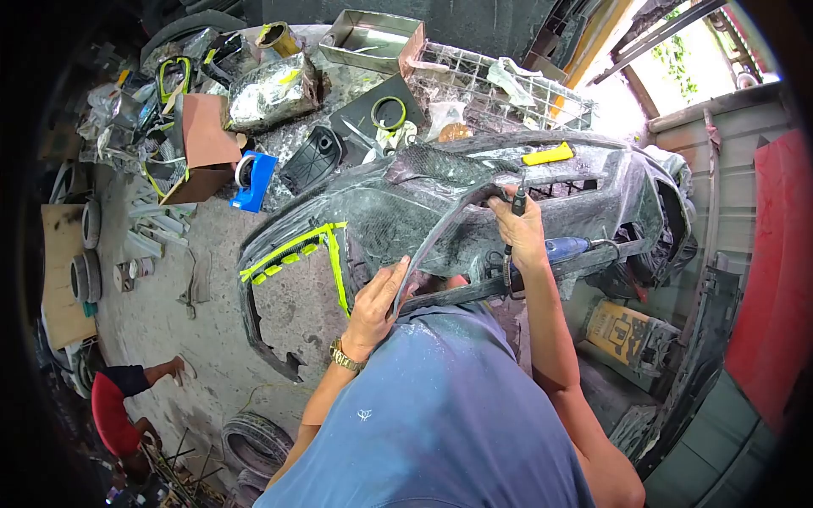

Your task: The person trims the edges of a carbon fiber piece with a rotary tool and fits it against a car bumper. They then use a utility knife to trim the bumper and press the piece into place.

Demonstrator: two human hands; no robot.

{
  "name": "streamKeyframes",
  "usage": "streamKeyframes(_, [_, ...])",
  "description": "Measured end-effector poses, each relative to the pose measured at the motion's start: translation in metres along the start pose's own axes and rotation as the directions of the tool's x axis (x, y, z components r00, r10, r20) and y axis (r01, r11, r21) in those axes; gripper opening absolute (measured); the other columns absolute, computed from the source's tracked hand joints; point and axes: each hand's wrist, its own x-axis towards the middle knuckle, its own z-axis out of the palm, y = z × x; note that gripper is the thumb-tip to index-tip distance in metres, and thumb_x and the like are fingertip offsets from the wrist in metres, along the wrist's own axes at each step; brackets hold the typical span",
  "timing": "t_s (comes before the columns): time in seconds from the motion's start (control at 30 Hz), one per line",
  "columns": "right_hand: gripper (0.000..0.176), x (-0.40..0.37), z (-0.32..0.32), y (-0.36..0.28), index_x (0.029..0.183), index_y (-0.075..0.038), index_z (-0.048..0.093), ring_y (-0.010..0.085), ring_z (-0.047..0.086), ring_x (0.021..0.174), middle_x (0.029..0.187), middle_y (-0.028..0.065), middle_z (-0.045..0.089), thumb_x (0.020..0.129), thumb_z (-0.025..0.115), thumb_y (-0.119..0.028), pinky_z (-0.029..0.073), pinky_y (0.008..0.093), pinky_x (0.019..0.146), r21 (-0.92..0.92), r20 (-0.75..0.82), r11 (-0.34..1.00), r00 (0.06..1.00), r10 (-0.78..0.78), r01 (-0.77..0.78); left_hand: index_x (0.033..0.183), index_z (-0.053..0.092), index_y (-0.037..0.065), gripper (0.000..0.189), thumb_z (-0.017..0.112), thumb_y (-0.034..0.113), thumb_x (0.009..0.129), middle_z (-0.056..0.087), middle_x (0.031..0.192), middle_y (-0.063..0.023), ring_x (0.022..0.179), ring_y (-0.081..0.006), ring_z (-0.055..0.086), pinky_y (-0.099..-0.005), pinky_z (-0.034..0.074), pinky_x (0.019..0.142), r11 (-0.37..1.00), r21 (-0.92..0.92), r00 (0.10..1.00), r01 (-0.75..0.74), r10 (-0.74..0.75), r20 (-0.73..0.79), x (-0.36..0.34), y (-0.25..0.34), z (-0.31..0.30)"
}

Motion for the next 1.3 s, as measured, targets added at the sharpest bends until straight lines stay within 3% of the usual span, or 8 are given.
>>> streamKeyframes(0.2, [0.025,0.000,0.001,0.004,0.113,-0.008,0.054,-0.0016,0.031,0.042,0.061,-0.0088,0.041,0.091,0.065,-0.003,0.023,0.0179,0.035,0.058,-0.017,0.998,1.000,0.007,-0.006,0.133,0.053,0.000,0.052,0.071,0.009,0.085,0.063,0.101,-0.0157,0.089,-0.0300,0.066,-0.0350,0.054,0.072,1.000,-0.011,1.000,-0.006,0.006,0.004,-0.001,0.001,-0.003])
streamKeyframes(0.3, [0.025,-0.007,0.009,-0.008,0.113,-0.007,0.056,-0.0020,0.031,0.043,0.061,-0.0097,0.042,0.090,0.067,-0.005,0.020,0.0181,0.037,-0.082,-0.051,0.996,0.997,-0.051,0.047,0.133,0.054,0.001,0.052,0.071,0.006,0.084,0.064,0.102,-0.0146,0.092,-0.0239,0.067,-0.0307,0.054,0.073,0.964,-0.167,0.978,0.206,-0.197,0.066,-0.005,-0.001,-0.007])
streamKeyframes(0.37, [0.026,-0.011,0.015,-0.017,0.112,-0.006,0.060,-0.0021,0.030,0.045,0.061,-0.0107,0.044,0.089,0.070,-0.008,0.019,0.0185,0.040,-0.351,-0.013,0.916,0.977,-0.215,0.197,0.132,0.056,0.001,0.051,0.072,0.003,0.084,0.066,0.102,-0.0116,0.091,-0.0165,0.065,-0.0272,0.052,0.078,0.859,-0.363,0.911,0.362,-0.408,-0.057,-0.005,-0.002,-0.007])
streamKeyframes(0.43, [0.027,-0.014,0.014,-0.022,0.111,-0.005,0.062,-0.0018,0.031,0.046,0.062,-0.0112,0.045,0.087,0.072,-0.011,0.019,0.0181,0.042,-0.419,-0.016,0.878,0.966,-0.259,0.229,0.129,0.058,0.000,0.047,0.070,0.001,0.084,0.068,0.103,-0.0077,0.092,-0.0132,0.063,-0.0267,0.050,0.084,0.636,-0.598,0.827,0.488,-0.557,0.082,-0.009,-0.004,-0.012])
streamKeyframes(0.5, [0.032,-0.022,0.018,-0.033,0.111,-0.004,0.066,0.0045,0.048,0.075,0.085,-0.0059,0.058,0.083,0.077,-0.016,0.041,0.0216,0.070,-0.463,0.015,0.861,0.973,-0.231,0.212,0.126,0.060,0.000,0.040,0.068,0.003,0.087,0.067,0.103,-0.0062,0.093,-0.0146,0.065,-0.0258,0.050,0.085,0.491,-0.664,0.756,0.564,-0.631,0.175,-0.019,-0.020,-0.011])
streamKeyframes(0.63, [0.031,-0.026,0.024,-0.037,0.109,-0.005,0.066,0.0045,0.045,0.075,0.087,-0.0061,0.055,0.084,0.077,-0.019,0.039,0.0203,0.069,-0.356,0.084,0.887,0.955,-0.285,0.295,0.121,0.059,-0.004,0.033,0.064,0.006,0.090,0.070,0.091,-0.0131,0.080,-0.0185,0.070,-0.0297,0.057,0.076,0.356,-0.774,0.742,0.524,-0.638,0.209,-0.018,-0.015,-0.013])
streamKeyframes(0.8, [0.029,-0.022,0.020,-0.032,0.111,-0.002,0.058,-0.0013,0.033,0.048,0.068,-0.0084,0.045,0.091,0.071,-0.018,0.023,0.0166,0.041,-0.123,0.219,0.953,0.944,-0.246,0.277,0.112,0.057,-0.008,0.062,0.065,0.048,0.088,0.070,0.087,-0.0198,0.073,-0.0226,0.071,-0.0315,0.059,0.068,0.294,-0.838,0.788,0.460,-0.570,0.232,-0.027,-0.030,-0.005])
streamKeyframes(1.3, [0.025,-0.021,0.026,-0.031,0.083,-0.008,0.057,0.0016,0.044,0.051,0.060,-0.0051,0.052,0.086,0.076,-0.024,0.031,0.0192,0.045,-0.224,0.078,0.968,0.992,-0.095,0.110,0.104,0.060,-0.005,0.062,0.049,0.056,0.095,0.070,0.082,-0.0197,0.065,-0.0208,0.070,-0.0293,0.059,0.062,0.176,-0.843,0.687,0.509,-0.672,0.275,-0.028,-0.032,0.002])
